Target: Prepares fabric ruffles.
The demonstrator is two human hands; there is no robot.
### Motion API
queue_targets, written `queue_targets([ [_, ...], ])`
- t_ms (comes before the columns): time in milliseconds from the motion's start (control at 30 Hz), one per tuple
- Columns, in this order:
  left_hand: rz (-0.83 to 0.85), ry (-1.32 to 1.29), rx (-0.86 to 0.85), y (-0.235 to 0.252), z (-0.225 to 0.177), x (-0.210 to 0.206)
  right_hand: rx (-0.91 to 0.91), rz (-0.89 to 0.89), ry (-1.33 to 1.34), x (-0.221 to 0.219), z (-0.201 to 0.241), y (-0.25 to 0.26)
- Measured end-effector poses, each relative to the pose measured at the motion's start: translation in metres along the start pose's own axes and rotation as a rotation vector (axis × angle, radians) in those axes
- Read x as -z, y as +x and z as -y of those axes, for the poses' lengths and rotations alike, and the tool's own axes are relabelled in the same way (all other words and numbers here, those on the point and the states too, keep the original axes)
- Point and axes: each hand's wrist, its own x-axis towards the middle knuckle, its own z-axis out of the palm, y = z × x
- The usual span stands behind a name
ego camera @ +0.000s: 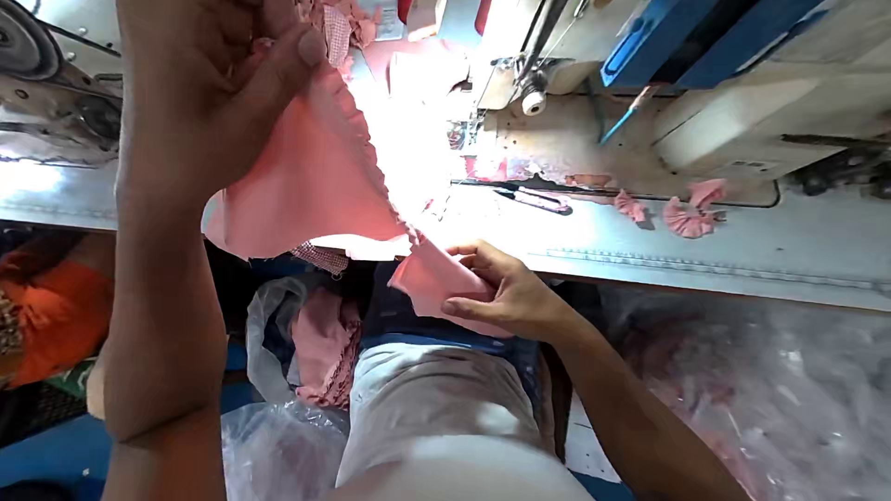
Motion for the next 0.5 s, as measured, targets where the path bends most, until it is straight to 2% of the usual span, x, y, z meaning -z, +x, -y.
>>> queue_targets([
  [133,-0.015,0.006,0.067,-0.016,-0.007,0.003,-0.132,0.252,0.21,0.007,-0.004,-0.001],
  [200,-0.008,-0.025,0.064,-0.017,-0.008,0.002,-0.207,0.306,0.288,0.005,-0.002,-0.001],
  [267,0.019,-0.043,0.054,-0.019,-0.008,0.004,-0.191,0.279,0.297,0.001,0.002,0.0],
  [400,0.121,-0.125,0.043,-0.029,-0.005,0.01,-0.126,0.073,0.13,0.003,0.005,-0.003],
  [500,0.324,-0.133,-0.017,-0.037,0.001,0.012,-0.089,-0.015,0.07,0.012,0.011,-0.006],
])
